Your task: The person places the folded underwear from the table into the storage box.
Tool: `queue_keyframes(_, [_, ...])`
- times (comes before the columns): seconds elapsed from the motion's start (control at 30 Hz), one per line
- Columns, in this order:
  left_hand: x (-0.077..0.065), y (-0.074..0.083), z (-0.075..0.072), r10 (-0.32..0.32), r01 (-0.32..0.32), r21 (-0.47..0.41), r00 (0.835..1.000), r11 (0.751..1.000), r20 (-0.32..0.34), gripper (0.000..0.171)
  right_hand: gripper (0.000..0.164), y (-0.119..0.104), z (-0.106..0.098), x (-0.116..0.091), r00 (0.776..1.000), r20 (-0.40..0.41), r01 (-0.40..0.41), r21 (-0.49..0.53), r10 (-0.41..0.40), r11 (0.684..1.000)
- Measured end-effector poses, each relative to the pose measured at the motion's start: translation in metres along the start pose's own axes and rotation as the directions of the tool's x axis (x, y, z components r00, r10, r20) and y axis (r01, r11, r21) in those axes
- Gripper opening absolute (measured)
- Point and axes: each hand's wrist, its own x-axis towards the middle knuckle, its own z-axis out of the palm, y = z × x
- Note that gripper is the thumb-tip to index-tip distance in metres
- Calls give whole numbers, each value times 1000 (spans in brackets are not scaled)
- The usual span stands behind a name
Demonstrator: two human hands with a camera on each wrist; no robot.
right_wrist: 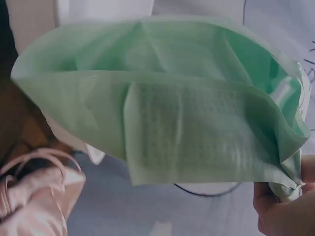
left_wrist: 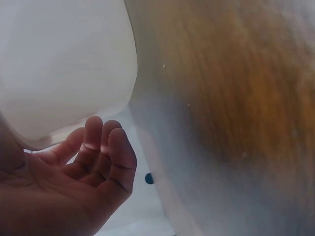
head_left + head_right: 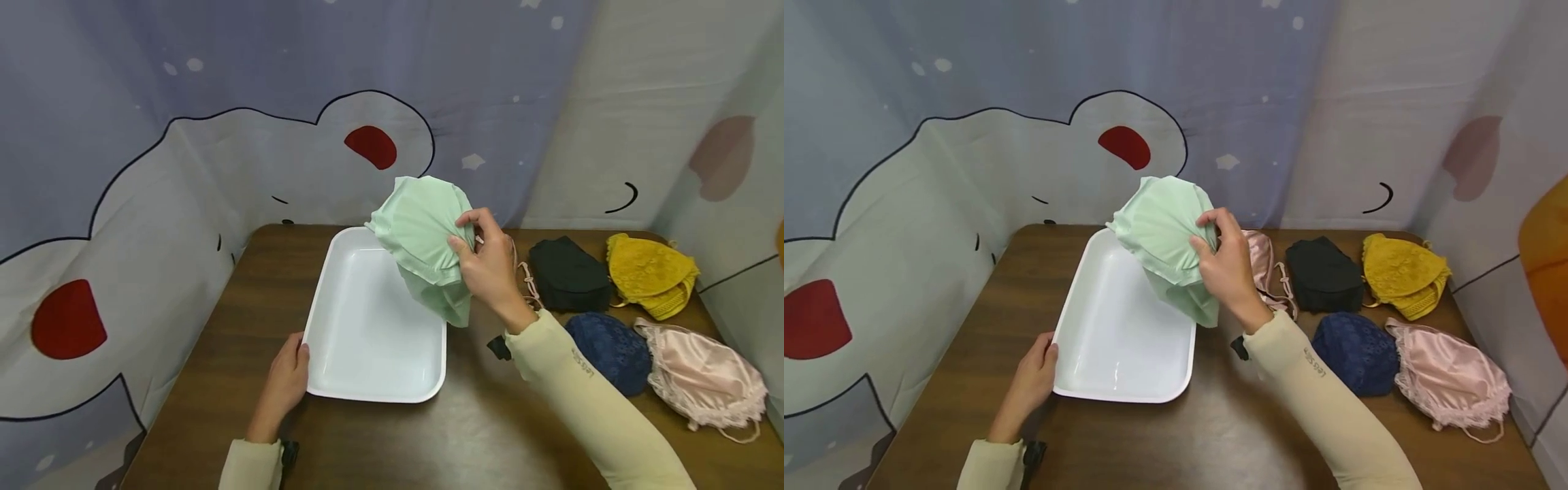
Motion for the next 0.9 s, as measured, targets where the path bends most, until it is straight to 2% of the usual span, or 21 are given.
queue_keyframes(0.1, [0,1,0,18,-18,0,1000,1000,-14,31,22,3,12,2,1000,10,-5,39,5,999])
queue_keyframes(0.2, [-1,2,-1,28,-28,-4,999,1000,-23,31,22,7,25,3,998,51,-43,77,39,996])
queue_keyframes(0.4, [-2,1,-1,17,-17,-5,999,1000,-37,31,20,20,53,8,991,112,-80,13,78,997])
queue_keyframes(0.57, [-2,2,-1,19,-19,-7,999,1000,-42,30,15,26,74,12,989,124,-78,-15,79,997])
queue_keyframes(0.77, [-2,2,1,25,-26,-14,998,1000,-54,29,9,28,92,20,983,145,-106,-55,113,993])
queue_keyframes(0.9, [-2,1,1,29,-30,-16,997,999,-68,28,11,31,102,27,974,161,-142,-99,157,985])
